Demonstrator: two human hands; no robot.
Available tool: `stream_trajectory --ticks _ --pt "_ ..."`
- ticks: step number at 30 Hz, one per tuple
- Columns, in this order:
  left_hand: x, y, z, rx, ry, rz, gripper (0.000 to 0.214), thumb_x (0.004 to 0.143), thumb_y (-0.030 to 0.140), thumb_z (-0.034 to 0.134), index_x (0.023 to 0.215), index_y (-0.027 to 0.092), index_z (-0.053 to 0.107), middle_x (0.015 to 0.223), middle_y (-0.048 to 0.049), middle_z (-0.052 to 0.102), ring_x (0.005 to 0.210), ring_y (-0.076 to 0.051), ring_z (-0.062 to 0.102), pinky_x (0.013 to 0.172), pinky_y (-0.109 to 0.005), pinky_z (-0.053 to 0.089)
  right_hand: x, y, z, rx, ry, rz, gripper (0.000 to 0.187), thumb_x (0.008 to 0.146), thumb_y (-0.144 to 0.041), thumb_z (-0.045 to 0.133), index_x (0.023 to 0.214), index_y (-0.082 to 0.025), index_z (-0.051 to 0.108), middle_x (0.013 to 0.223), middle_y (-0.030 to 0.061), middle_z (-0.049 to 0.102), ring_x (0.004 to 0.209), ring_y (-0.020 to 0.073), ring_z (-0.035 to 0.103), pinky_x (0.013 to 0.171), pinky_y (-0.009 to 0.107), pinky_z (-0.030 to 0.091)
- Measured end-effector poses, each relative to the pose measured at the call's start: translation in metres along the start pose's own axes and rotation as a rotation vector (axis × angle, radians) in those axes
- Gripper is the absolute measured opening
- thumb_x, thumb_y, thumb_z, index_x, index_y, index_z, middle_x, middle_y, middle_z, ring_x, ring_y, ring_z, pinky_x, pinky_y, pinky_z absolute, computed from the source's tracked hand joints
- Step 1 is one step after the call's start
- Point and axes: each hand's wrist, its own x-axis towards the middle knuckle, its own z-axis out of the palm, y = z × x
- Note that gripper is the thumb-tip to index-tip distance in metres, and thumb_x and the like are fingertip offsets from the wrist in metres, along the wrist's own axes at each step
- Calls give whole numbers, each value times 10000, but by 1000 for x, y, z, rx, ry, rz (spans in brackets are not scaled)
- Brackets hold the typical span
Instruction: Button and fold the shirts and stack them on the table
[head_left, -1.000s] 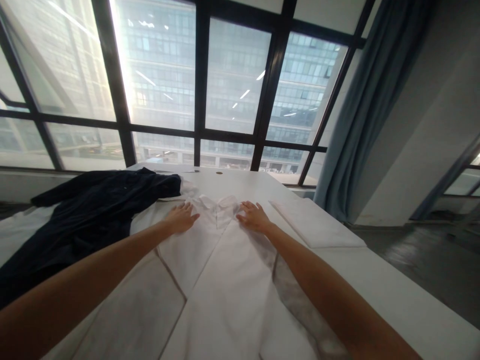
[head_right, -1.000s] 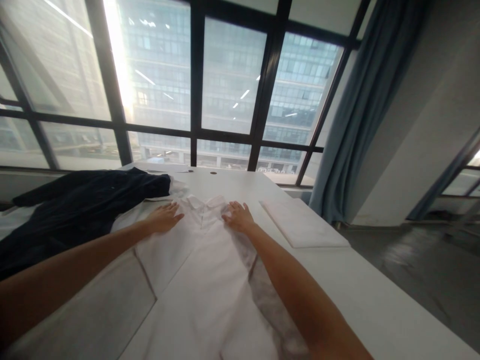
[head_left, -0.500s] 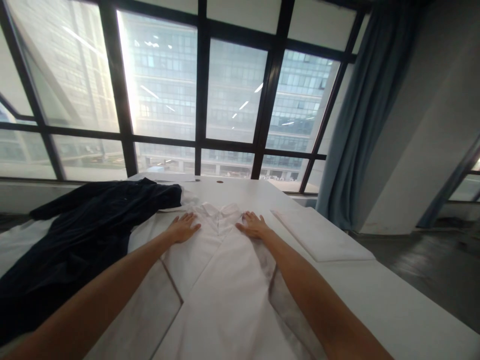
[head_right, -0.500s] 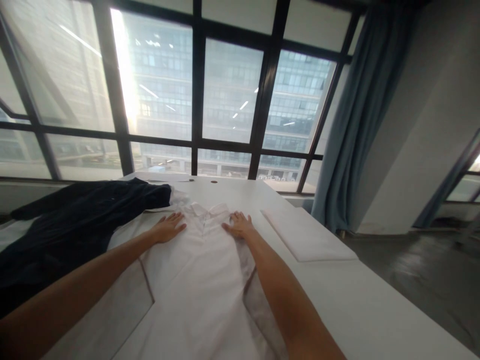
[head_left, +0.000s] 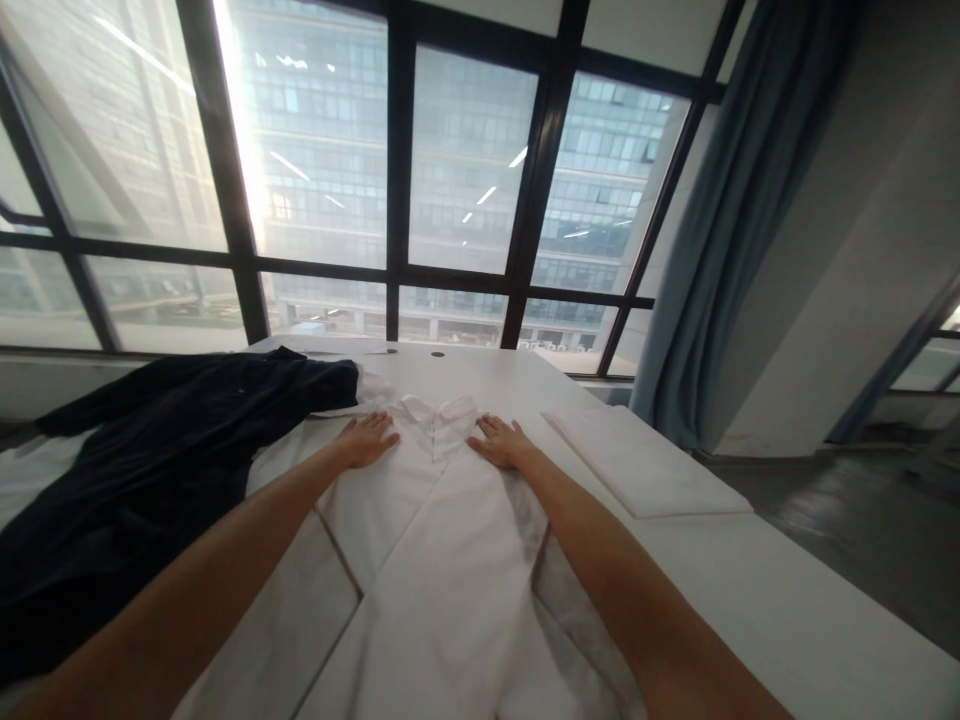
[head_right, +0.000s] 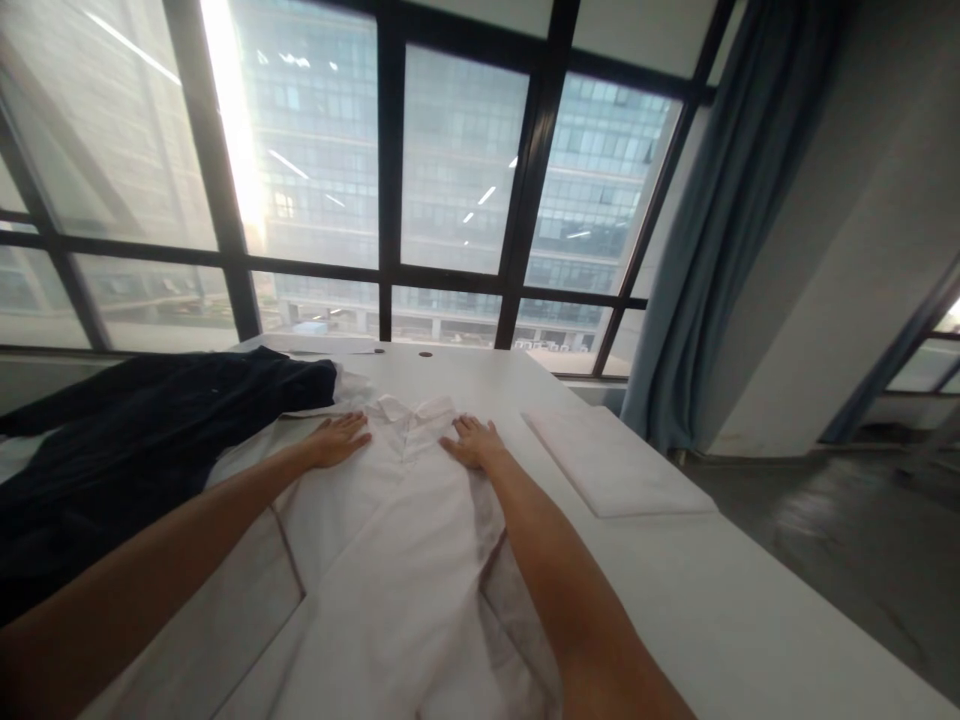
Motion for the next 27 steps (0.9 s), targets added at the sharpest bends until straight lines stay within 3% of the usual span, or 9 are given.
stream_trajectory --ticks 3,5,9,12,15,22,24,27 --pt "-12 10 -5 77 124 -7 575 970 390 266 1479 135 345 1565 -149 260 1450 -262 218 1154 -509 128 -14 -19 -9 -120 152 46 731 941 -573 265 1522 -129 254 1583 137 205 1461 309 92 1153 500 -84" --pt "-29 17 -9 128 182 2 555 971 363 266 1464 135 379 1554 -148 290 1443 -259 237 1156 -490 130 -33 -33 -12 -120 190 60 689 952 -541 255 1514 -143 281 1577 140 224 1458 328 84 1147 506 -92" --pt "-80 19 -5 115 78 31 680 959 524 228 1498 118 310 1576 -139 227 1460 -262 184 1153 -473 163 -85 -49 -4 5 38 66 765 910 -682 184 1526 -232 243 1594 99 183 1445 365 108 1122 596 27" --pt "-109 10 4 93 -2 36 754 947 582 178 1520 95 242 1590 -130 158 1473 -254 130 1157 -463 162 -112 -47 7 87 -60 106 856 860 -769 132 1542 -253 171 1612 89 94 1450 383 39 1088 655 29" --pt "-108 2 10 72 -5 40 754 949 572 160 1522 87 232 1590 -119 154 1475 -239 122 1163 -446 162 -112 -41 11 131 -72 123 878 850 -782 110 1546 -248 140 1615 93 54 1452 382 8 1077 673 21" --pt "-66 0 5 85 81 71 567 970 409 285 1458 139 388 1547 -133 303 1445 -237 240 1152 -436 214 -72 -35 2 104 -44 142 740 930 -665 144 1525 -233 225 1602 108 144 1452 340 100 1100 622 79" --pt "-71 0 0 97 130 31 507 963 353 325 1412 155 455 1524 -135 360 1427 -246 287 1142 -426 242 -75 -30 1 73 35 141 670 964 -595 154 1497 -215 295 1571 128 243 1437 316 177 1106 589 122" --pt "-94 -3 -11 86 186 -117 550 947 421 354 1375 104 488 1485 -189 407 1375 -300 374 1100 -429 316 -99 -11 -2 30 164 194 606 979 -528 239 1432 -161 402 1483 177 392 1372 305 326 1093 525 227"
